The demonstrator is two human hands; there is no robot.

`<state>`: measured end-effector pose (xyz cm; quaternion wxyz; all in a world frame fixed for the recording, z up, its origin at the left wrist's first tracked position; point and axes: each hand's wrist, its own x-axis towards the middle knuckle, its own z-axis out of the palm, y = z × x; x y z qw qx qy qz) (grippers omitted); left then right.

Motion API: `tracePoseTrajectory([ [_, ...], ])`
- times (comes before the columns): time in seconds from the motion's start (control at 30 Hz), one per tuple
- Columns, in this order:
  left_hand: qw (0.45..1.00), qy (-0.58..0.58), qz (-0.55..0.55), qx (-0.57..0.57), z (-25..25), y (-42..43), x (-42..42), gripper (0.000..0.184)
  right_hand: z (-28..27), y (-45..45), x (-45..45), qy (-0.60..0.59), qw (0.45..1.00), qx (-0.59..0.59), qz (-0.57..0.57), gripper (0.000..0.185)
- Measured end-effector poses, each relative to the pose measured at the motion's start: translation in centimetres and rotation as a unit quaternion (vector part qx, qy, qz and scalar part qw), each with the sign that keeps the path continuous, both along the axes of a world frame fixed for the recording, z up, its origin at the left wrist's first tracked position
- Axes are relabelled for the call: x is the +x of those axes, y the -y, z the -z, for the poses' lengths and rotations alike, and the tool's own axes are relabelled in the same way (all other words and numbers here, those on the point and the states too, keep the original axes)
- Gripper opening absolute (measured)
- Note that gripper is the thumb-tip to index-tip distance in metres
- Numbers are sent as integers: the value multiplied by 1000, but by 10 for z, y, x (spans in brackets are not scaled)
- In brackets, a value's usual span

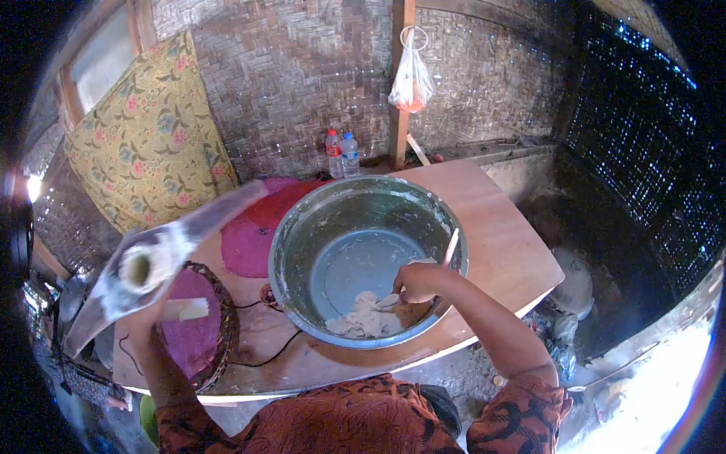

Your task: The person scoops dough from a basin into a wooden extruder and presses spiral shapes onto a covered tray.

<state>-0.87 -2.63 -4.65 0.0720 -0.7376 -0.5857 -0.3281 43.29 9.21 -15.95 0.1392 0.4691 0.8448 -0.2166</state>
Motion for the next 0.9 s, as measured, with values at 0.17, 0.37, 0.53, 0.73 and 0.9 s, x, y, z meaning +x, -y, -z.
tracePoseTrajectory([
  [0.17,769,442,389,-247,-17,-47,77,37,-84,25,15,-187,982,-23,-5,31],
  [0.37,981,-124,119,85,-21,-63,114,39,-178,57,15,-342,938,42,-18,28],
  [0.53,975,-104,158,114,-13,-81,143,40,-193,95,-43,-124,908,396,-54,31],
  [0.73,973,-55,208,86,-18,-85,138,42,-145,105,-60,1,706,676,-211,43],
  [0.9,989,-103,41,100,-29,-84,117,35,-191,133,-27,-21,725,674,-137,39],
])
